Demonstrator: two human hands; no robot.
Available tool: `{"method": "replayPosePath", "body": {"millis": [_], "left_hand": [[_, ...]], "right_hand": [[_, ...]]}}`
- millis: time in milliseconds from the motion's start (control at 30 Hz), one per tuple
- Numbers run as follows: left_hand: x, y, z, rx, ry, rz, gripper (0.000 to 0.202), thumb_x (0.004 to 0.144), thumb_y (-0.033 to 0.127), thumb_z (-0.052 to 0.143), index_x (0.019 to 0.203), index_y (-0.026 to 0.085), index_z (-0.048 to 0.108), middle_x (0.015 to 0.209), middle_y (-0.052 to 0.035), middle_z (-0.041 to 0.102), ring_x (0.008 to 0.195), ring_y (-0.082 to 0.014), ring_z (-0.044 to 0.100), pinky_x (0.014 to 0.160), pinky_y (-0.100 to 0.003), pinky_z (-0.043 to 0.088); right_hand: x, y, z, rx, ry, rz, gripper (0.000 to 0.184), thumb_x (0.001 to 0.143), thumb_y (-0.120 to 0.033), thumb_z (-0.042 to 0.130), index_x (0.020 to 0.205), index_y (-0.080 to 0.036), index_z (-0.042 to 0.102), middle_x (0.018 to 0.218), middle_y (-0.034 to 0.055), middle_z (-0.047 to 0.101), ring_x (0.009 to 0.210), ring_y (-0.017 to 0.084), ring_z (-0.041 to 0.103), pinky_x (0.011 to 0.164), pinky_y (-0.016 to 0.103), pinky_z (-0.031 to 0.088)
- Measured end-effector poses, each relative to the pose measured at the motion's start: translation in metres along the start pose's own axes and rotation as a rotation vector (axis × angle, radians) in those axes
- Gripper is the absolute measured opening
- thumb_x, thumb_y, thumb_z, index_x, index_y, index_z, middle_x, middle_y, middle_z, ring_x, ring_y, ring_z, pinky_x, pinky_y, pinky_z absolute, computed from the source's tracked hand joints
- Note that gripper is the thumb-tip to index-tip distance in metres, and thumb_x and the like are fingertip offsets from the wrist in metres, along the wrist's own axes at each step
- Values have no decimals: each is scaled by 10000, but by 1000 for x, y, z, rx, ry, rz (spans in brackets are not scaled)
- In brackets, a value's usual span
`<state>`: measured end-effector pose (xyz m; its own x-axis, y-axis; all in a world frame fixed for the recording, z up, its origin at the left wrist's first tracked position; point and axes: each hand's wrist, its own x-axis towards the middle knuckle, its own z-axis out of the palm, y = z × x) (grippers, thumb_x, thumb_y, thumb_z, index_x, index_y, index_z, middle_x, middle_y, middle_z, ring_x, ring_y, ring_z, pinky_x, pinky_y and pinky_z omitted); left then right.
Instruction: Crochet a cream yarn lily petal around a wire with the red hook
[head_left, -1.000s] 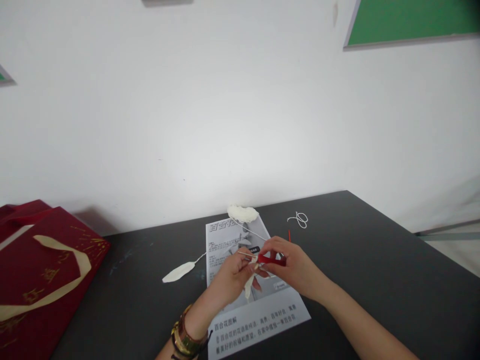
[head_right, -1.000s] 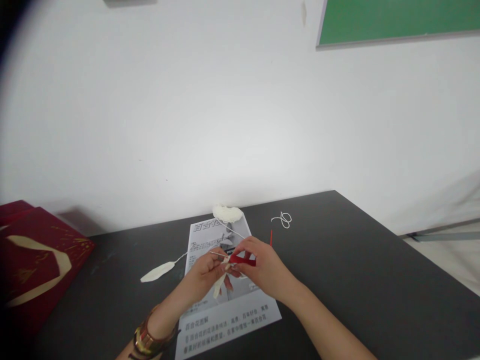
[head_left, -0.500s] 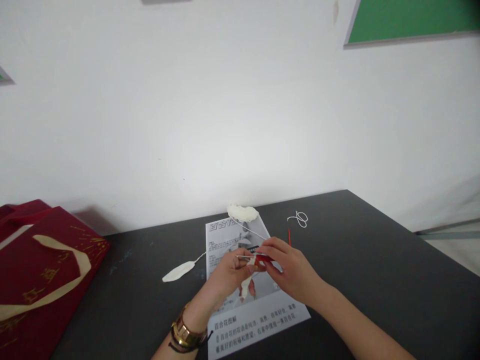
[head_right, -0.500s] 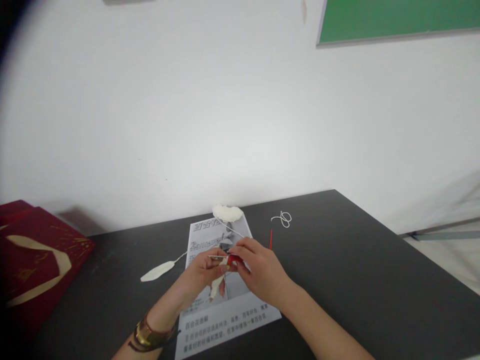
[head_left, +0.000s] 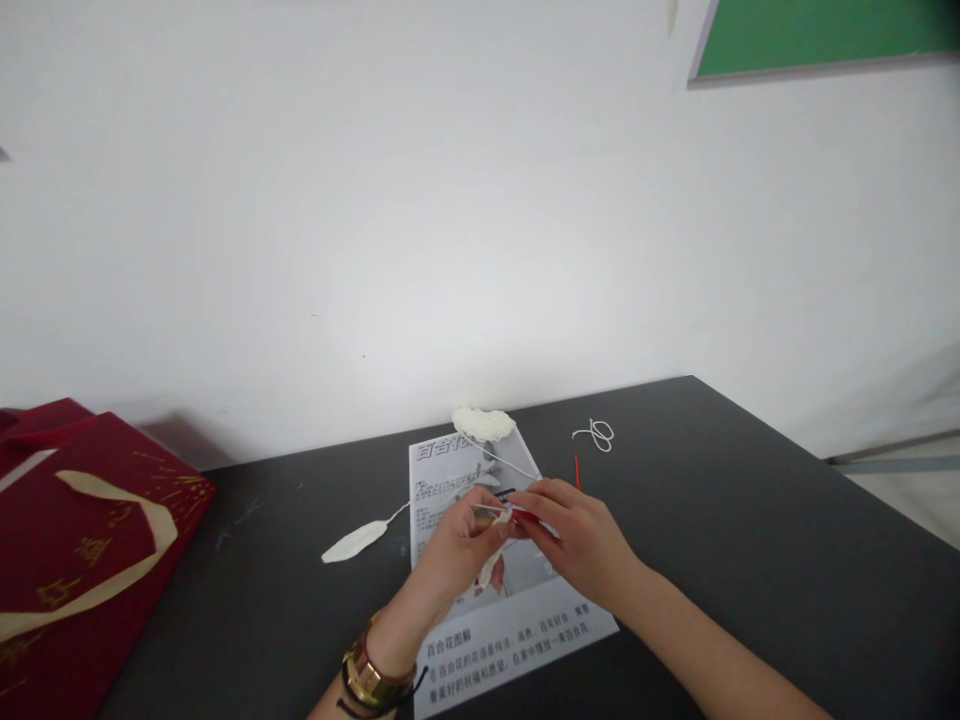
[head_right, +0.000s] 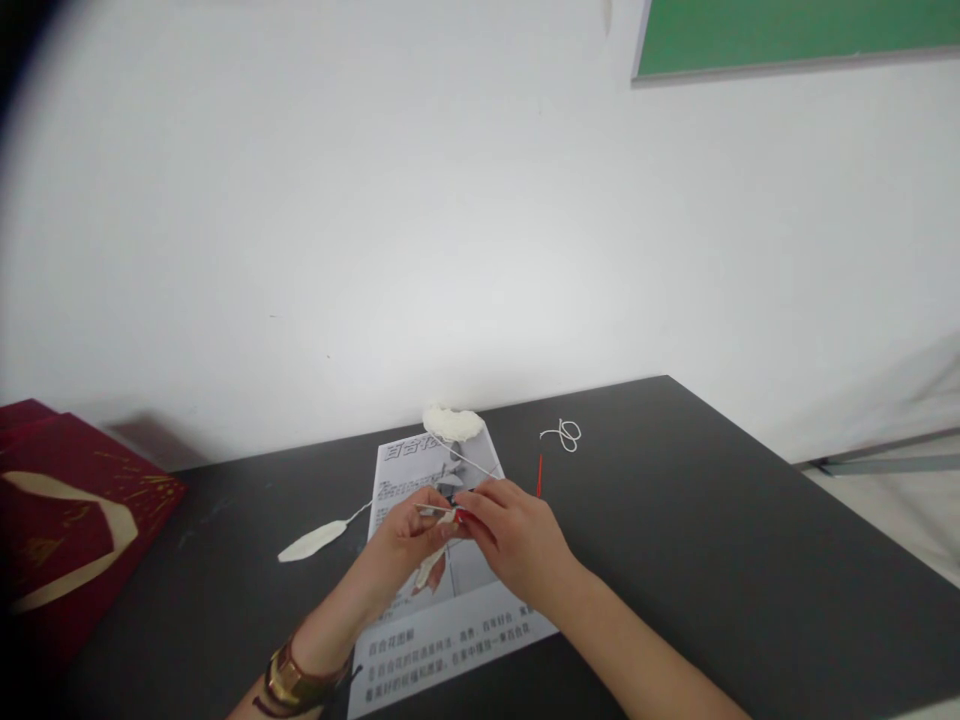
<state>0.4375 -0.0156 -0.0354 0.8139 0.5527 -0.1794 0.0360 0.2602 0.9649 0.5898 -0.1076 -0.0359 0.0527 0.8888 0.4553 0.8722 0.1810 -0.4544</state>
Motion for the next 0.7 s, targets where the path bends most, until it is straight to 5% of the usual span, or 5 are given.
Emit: {"method": "replayPosePath", "body": {"millis": [100,267,467,700], "left_hand": [[1,0,1,-33,19,18,314,779,445,642,833,193,463,545,44,616,286,-52,428,279,-154,263],[0,2,4,-80,53,23,298,788,426,638,823,188,463,514,44,604,282,-66,447,274,-155,270],[-1,2,4,-122,139,67,278,795,392,642,867,196,457,509,51,610,334,-93,522,316,-161,355],[3,-2,2,-166,136,50,279,771,356,659,868,187,460,684,-28,706,344,-121,569,288,-182,380]], "right_hand": [[1,-1,0,23,30,67,233,888,-210,529,1112,-218,593,905,61,691,812,188,641,729,296,505],[1,-1,-4,-6,20,66,102,882,-230,550,859,-203,645,780,47,688,749,183,635,670,278,486],[1,0,-7,-80,17,-49,237,905,-181,491,1085,-223,640,872,72,719,792,188,629,682,276,503],[1,1,-4,-139,65,-124,264,886,-121,474,1080,-196,638,1042,108,659,962,236,573,778,343,526]]}}
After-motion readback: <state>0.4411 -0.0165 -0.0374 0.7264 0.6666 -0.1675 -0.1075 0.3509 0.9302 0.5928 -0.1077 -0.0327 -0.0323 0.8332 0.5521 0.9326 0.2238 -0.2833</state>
